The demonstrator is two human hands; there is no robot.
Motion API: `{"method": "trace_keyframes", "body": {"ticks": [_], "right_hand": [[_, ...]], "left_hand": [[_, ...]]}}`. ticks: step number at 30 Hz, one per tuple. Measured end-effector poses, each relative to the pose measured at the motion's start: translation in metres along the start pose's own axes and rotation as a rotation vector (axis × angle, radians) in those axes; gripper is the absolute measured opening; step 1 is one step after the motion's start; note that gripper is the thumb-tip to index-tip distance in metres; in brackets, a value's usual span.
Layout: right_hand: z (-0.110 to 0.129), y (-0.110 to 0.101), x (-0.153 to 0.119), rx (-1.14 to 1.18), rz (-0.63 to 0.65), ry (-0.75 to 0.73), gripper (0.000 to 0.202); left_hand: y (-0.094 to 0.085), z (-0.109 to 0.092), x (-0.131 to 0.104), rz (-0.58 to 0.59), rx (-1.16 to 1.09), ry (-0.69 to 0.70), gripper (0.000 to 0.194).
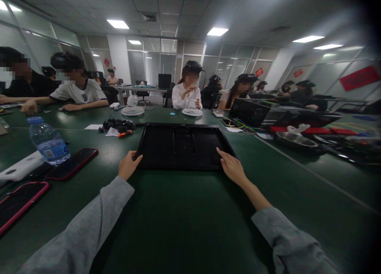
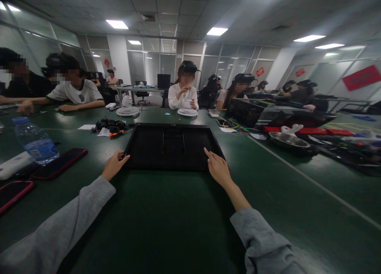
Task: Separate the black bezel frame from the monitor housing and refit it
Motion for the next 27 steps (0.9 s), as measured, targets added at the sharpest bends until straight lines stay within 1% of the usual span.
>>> {"method": "trace_keyframes", "body": {"ticks": [3, 7, 13, 19, 23, 27], "right_hand": [[0.0036, -0.0008, 0.0005, -0.004, 0.032, -0.012, 0.056], [0.0068, -0.0026, 0.0000, 0.011, 0.030, -0.004, 0.057], [0.0039, 0.0003, 0.0001, 0.085, 0.047, -0.003, 0.055], [0.0032, 0.0008, 0.0005, 0.149, 0.021, -0.023, 0.053], [0.0046, 0.0002, 0.0000, 0.137, 0.011, -0.024, 0.054], [0.0099, -0.0015, -0.0010, 0.101, 0.034, -0.030, 0.052]], "left_hand": [[0.0002, 0.0000, 0.0003, -0.003, 0.007, 0.000, 0.047], [0.0006, -0.0002, 0.0007, -0.005, 0.002, 0.010, 0.045], [0.0004, 0.0002, 0.0008, -0.003, -0.010, -0.001, 0.047], [0.0006, 0.0002, 0.0010, 0.006, -0.008, -0.009, 0.049], [0.0004, 0.0003, 0.0009, -0.004, 0.002, -0.009, 0.047], [0.0015, 0.0019, 0.0023, -0.007, -0.001, -0.004, 0.047]]}}
Point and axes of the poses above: each hand's wrist, its own x-axis towards the middle knuckle, its own y-axis out of the palm, z = x × y, the point moved 7 cm from there along x, towards the middle knuckle, and after that the axes turned 8 degrees about -y, right-handed, at the moved point
